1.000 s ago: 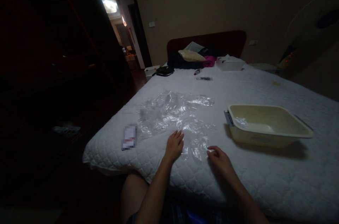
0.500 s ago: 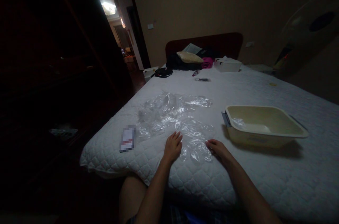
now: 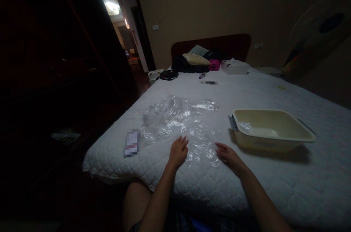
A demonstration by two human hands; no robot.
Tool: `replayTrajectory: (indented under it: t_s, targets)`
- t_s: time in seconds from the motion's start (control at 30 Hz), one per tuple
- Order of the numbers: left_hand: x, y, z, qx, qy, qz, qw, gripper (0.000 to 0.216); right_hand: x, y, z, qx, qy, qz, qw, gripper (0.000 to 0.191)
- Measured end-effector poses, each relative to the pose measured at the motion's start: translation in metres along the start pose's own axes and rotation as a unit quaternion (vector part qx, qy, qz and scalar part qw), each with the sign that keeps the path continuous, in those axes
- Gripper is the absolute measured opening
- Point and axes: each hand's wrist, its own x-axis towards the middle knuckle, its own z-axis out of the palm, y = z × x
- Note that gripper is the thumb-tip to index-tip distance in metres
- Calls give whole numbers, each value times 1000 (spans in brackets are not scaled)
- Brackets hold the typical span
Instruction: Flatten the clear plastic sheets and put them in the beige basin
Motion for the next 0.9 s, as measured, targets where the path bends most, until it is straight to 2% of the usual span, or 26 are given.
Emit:
replayTrajectory:
  t_s: [0.1, 0.17, 0.23, 0.3, 0.4, 0.6, 0.67, 0.73, 0.9]
  targets:
    - [0, 0, 0, 1, -6, -2, 1000, 38, -2, 8, 5, -106, 120, -82, 984, 41]
    - [0, 0, 0, 3, -6, -1, 1000, 38, -3, 13, 8, -211, 215, -172, 938, 30]
    - [0, -1, 1, 5, -4, 1, 1000, 38, -4, 16, 8, -301, 267, -252, 880, 22]
    - [-1, -1, 0, 5, -1, 3, 1000, 38, -6, 16, 5, -356, 285, -304, 837, 18]
    - [-1, 0, -1, 3, 2, 9, 1000, 37, -8, 15, -4, -423, 286, -345, 787, 16]
    - [-1, 2, -3, -4, 2, 9, 1000, 37, -18, 16, -20, -564, 222, -364, 707, 18]
    - [-2, 1, -3, -10, 4, 12, 1000, 37, -21, 18, -25, -588, 207, -359, 695, 19]
    - [-2, 0, -2, -19, 14, 14, 1000, 37, -24, 21, -29, -596, 195, -345, 699, 17]
    - [-4, 0, 1, -57, 59, 7, 997, 40, -26, 25, -37, -547, 164, -291, 768, 17]
